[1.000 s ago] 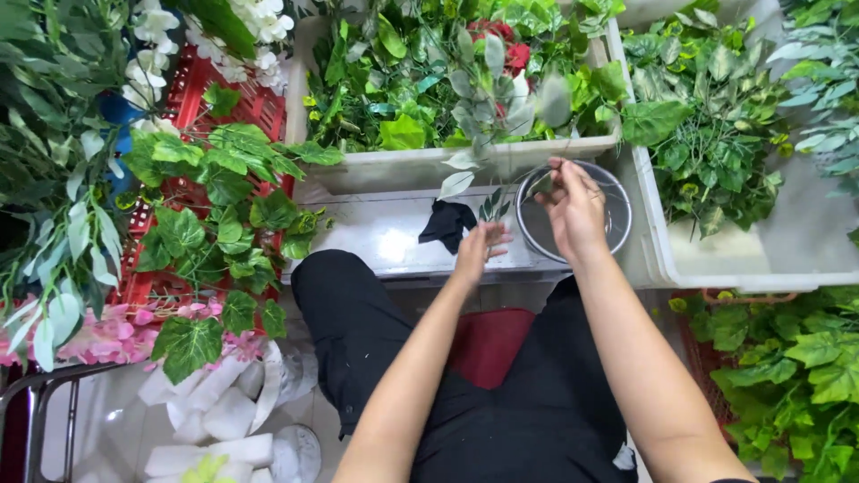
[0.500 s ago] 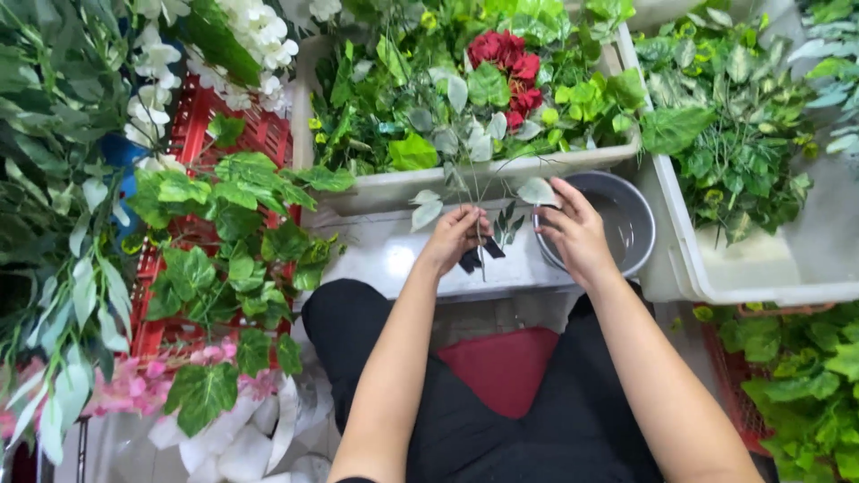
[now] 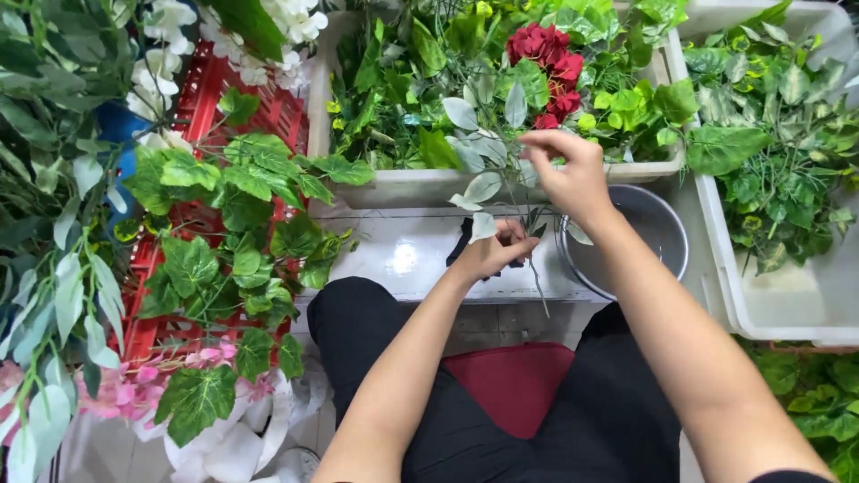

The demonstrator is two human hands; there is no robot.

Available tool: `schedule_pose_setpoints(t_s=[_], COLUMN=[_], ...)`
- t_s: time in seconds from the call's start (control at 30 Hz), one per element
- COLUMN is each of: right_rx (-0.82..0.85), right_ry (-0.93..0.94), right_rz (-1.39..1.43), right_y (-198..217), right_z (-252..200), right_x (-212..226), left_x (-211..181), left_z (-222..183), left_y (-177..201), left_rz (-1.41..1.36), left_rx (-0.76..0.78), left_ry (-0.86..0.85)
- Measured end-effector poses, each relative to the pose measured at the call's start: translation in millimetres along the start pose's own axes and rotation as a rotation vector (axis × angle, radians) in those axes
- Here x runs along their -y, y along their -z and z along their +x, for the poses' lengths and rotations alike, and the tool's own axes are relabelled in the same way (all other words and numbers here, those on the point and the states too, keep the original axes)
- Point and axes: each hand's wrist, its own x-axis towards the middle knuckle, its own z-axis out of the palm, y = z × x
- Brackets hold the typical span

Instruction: Cleaning dust from artificial plant leaves using a damp cloth and a bucket of water.

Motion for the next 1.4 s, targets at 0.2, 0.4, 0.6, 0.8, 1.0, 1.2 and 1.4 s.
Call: schedule_pose_setpoints(t_s=[0.2, 0.4, 0.6, 0.8, 1.0, 1.2, 1.4], right_rx=[0.244, 0.179, 0.076, 0.504, 0.338, 0.077, 0.024], right_ry=[-0.068, -0.198, -0.203, -0.482, -0.275, -0.191, -0.278], right_rz=[-0.483, -0.291, -0.226, -0.01, 0.008, 0.107, 0.329], right_y=[-35.3, -35.7, -17.3, -2.6, 4.8, 12.2, 23.6], right_z=[32.8, 41.8, 44.0, 35.6, 30.9, 35.4, 37.8], right_x=[-80.2, -99.5, -135.6, -58.3, -45.6, -46.7, -32.9], left_x=[0.4, 14.9, -5.9, 27.6, 37.0, 26.9, 12.7], left_z=[6.9, 13.2, 14.2, 16.1, 14.6, 19.0, 21.9], left_y=[3.9, 11.9, 15.7, 12.2, 14.0, 16.2, 32.2], left_rz=[-0.009, 0.1, -0.004, 0.612, 0.63, 0.178, -0.615], left_rx=[0.034, 0.027, 0.053, 0.242, 0.231, 0.07, 0.151], left_ry=[-0.097, -0.04, 0.231, 0.263, 0.1, 0.316, 0.39])
